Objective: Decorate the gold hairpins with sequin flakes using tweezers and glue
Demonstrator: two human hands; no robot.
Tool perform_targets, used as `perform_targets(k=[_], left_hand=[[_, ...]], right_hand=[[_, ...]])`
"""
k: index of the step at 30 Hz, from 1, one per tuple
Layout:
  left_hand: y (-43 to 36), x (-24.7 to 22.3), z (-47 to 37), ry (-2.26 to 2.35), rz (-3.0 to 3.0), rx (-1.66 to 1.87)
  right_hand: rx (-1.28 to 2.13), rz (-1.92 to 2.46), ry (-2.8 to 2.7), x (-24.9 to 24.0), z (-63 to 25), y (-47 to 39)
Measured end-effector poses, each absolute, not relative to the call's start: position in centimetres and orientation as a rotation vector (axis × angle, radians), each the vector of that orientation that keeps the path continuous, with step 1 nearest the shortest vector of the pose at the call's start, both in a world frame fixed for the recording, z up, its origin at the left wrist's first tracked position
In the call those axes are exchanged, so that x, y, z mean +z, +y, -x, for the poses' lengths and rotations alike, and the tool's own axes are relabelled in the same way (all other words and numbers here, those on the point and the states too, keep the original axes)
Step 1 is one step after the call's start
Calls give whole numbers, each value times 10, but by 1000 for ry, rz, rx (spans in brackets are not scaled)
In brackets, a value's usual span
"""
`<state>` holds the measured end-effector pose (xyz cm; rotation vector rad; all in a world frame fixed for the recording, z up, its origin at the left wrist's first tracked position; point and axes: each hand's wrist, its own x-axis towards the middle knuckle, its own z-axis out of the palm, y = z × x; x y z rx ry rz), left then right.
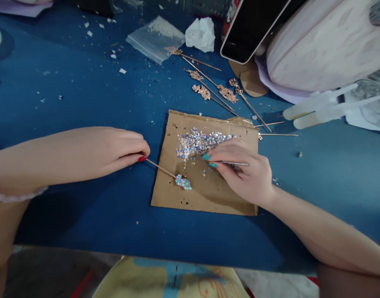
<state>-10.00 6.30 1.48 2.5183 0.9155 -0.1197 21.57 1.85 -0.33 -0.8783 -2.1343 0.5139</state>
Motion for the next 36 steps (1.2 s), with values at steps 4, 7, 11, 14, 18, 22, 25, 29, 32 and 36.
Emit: perform_targets(k=[4, 7, 11, 14, 18, 22, 25, 29, 32, 36], left_hand=[[63, 15, 100, 925, -2512, -129], [63, 15, 100, 918, -2522, -118], [63, 14, 100, 911, -2532, -113], [63, 14, 99, 909, -2539, -104], [63, 14, 100, 904, -2543, -102], [64, 12, 102, 899, -2544, -114], [64, 12, 103, 905, -2544, -114], [63, 13, 103, 925, -2525, -144], [64, 13, 103, 924, -2518, -149], [64, 13, 103, 923, -2513, -144]], right_hand=[[509, 867, -2122, -4, -216, 18], [518, 862, -2116, -3, -216, 18], [512, 866, -2114, -3, -216, 18], [512, 864, -2112, -3, -216, 18], [514, 844, -2109, -3, -216, 17], [512, 821, -2117, -3, -216, 18], [517, 832, -2130, -2, -216, 18], [524, 858, -2138, -2, -216, 18], [523, 863, -2140, -2, -216, 17], [527, 865, -2141, -2, -216, 17]])
